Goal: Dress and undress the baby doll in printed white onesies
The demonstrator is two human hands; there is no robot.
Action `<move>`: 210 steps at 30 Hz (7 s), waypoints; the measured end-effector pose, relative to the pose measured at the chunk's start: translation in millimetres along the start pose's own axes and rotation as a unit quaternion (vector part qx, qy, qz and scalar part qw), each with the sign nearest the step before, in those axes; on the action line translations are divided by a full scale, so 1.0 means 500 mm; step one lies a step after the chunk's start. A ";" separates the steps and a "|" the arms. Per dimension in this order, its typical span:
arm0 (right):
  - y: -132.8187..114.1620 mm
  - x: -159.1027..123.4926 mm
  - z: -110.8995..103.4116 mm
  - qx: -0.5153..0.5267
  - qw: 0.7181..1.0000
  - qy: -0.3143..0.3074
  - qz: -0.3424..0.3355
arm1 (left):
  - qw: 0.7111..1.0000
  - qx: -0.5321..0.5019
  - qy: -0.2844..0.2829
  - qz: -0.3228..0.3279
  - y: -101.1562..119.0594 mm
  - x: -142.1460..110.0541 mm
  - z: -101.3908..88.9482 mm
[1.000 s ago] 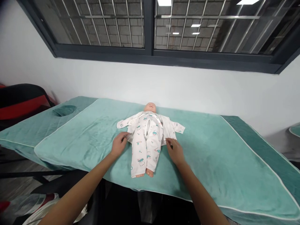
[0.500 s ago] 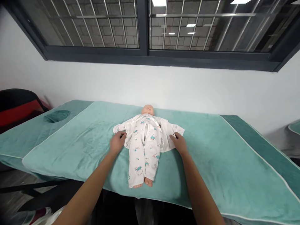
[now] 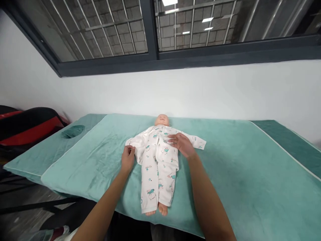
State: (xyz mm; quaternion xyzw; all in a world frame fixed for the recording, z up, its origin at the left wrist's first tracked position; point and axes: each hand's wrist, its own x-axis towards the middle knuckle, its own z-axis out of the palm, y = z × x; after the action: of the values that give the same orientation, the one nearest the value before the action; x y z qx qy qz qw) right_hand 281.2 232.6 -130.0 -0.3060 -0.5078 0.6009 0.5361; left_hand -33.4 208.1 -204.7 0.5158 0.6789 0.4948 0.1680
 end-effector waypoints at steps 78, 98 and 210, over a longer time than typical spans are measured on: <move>0.059 0.194 0.087 -0.208 0.959 0.182 -0.063 | 0.878 -0.335 -0.336 -0.061 0.262 0.175 0.167; 0.035 0.175 0.127 -0.437 0.869 0.223 -0.062 | 0.891 -0.319 -0.320 -0.041 0.264 0.173 0.168; 0.064 0.202 0.070 -0.254 0.950 0.184 -0.012 | 0.943 -0.209 -0.260 0.012 0.259 0.175 0.180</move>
State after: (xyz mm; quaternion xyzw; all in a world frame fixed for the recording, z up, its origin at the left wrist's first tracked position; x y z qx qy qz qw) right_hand 214.7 322.0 -131.7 -0.5310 -0.5397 0.3795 0.5318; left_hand 66.3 325.9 -111.3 0.5880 0.4866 0.4760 0.4370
